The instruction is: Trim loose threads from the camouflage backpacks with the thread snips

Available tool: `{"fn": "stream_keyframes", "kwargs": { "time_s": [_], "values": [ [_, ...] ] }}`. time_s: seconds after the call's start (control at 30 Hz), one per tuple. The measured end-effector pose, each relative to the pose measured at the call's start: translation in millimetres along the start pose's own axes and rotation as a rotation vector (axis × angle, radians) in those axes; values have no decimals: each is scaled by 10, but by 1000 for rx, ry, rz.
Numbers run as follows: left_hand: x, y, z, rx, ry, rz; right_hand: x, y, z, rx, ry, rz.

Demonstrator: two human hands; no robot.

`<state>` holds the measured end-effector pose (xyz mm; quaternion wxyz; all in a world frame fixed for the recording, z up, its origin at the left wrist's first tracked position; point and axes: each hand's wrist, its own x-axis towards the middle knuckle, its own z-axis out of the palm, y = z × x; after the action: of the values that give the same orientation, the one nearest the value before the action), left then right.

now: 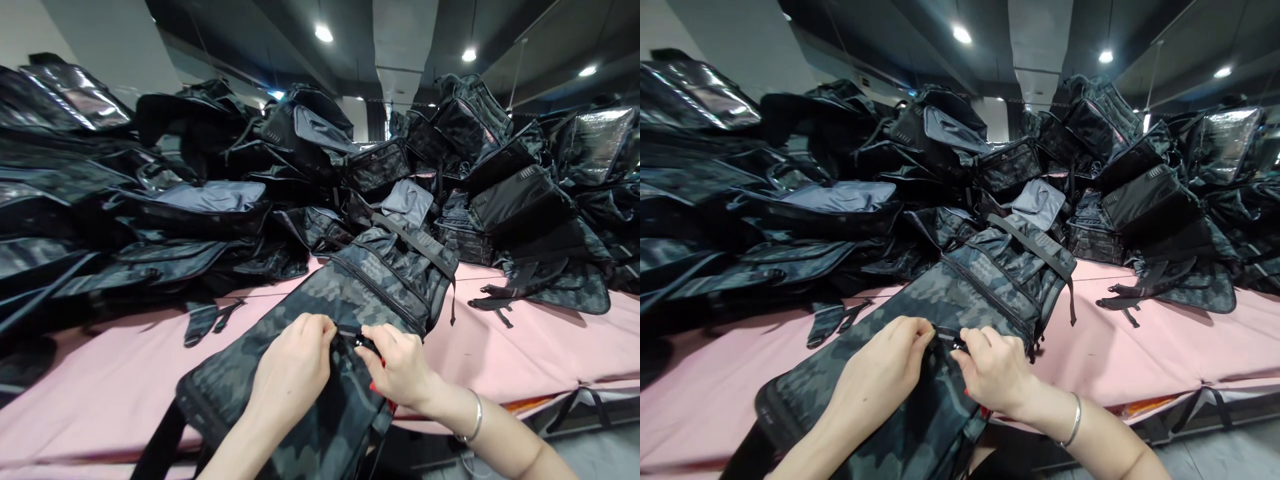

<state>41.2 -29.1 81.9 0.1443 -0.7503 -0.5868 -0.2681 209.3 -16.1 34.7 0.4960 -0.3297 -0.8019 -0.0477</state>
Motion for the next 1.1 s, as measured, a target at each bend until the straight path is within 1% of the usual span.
{"fn": "stream_keyframes", "kwargs": {
  "time_s": [0.07, 0.17, 0.3, 0.4, 0.53, 0.63, 0.77, 0.97, 1.1],
  "values": [
    [-6, -11, 4, 2, 18, 4, 12, -13, 0, -23, -2, -1],
    [-11, -21, 9, -3, 29, 10, 34, 5, -7, -15, -42, 0],
    [-13, -18, 18, -28, 24, 5, 36, 55, -3, -5, -103, -13],
    [-19, 4, 10, -44, 11, -30, 26, 69, 3, 47, -106, 14],
    [-27, 45, -35, -48, -34, -97, 35, 58, -25, 177, -89, 80],
    [-20, 65, -70, -62, -64, -119, 55, 52, -63, 220, -118, 115],
    [7, 71, -95, -85, -96, -141, 69, 52, -86, 191, -147, 104],
    [62, 77, -141, -90, -201, -192, 95, 58, -110, 84, -224, 47],
    [102, 99, -188, -73, -279, -237, 132, 72, -121, 120, -234, 50]
  ]
}}
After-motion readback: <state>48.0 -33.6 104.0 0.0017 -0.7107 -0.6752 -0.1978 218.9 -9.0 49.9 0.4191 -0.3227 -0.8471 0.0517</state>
